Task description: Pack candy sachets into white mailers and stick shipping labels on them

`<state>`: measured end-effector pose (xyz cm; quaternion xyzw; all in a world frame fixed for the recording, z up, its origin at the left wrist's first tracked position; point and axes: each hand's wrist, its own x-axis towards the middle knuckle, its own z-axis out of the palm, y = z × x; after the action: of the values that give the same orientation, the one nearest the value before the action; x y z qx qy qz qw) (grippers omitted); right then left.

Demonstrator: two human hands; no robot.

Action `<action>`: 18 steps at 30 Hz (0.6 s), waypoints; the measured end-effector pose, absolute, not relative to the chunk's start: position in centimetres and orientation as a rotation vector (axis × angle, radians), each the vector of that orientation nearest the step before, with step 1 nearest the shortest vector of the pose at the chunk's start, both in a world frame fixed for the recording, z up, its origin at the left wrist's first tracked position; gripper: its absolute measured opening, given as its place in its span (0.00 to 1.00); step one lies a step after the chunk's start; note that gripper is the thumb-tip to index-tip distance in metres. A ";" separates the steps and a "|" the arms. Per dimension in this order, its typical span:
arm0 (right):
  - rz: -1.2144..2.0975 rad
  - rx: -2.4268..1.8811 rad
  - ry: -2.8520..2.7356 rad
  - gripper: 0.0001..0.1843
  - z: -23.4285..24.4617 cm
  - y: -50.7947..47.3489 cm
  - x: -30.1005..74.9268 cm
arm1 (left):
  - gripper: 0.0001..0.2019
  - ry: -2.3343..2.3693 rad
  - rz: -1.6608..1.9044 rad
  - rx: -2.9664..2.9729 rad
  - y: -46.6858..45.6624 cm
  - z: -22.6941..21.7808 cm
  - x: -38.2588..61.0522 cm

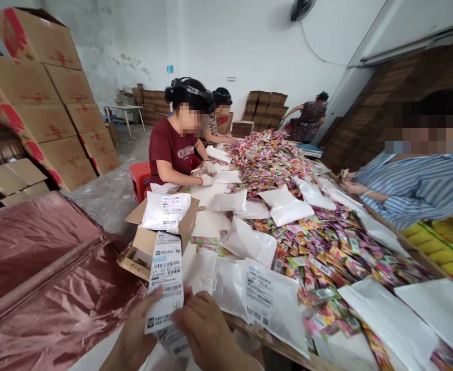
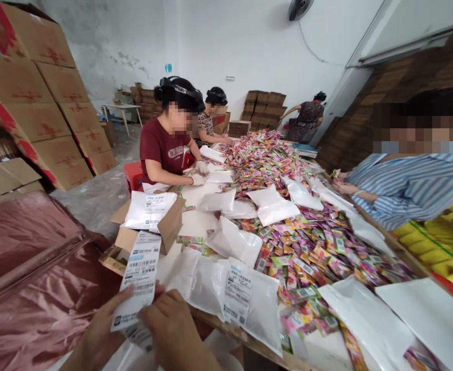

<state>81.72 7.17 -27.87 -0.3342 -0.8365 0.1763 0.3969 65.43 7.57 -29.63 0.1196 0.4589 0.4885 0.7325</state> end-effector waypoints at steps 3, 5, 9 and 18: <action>0.566 -0.808 -1.968 0.06 -24.9 6.9 83.2 | 0.20 1.051 1.171 0.159 8.7 -30.2 64.0; 0.659 -0.876 -1.674 0.09 -22.9 8.2 85.2 | 0.20 1.154 1.331 0.083 9.0 -31.0 62.6; 0.562 -1.415 -1.417 0.10 -24.2 13.8 88.6 | 0.23 1.224 1.271 0.078 8.0 -32.7 60.2; 0.435 -1.738 -2.222 0.43 -35.6 14.4 88.0 | 0.35 1.220 1.141 0.125 6.5 -32.3 61.3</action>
<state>87.99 14.38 -35.56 -0.6026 -0.7705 0.1507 0.1429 61.33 6.55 -32.27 0.0554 0.5413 0.5060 0.6692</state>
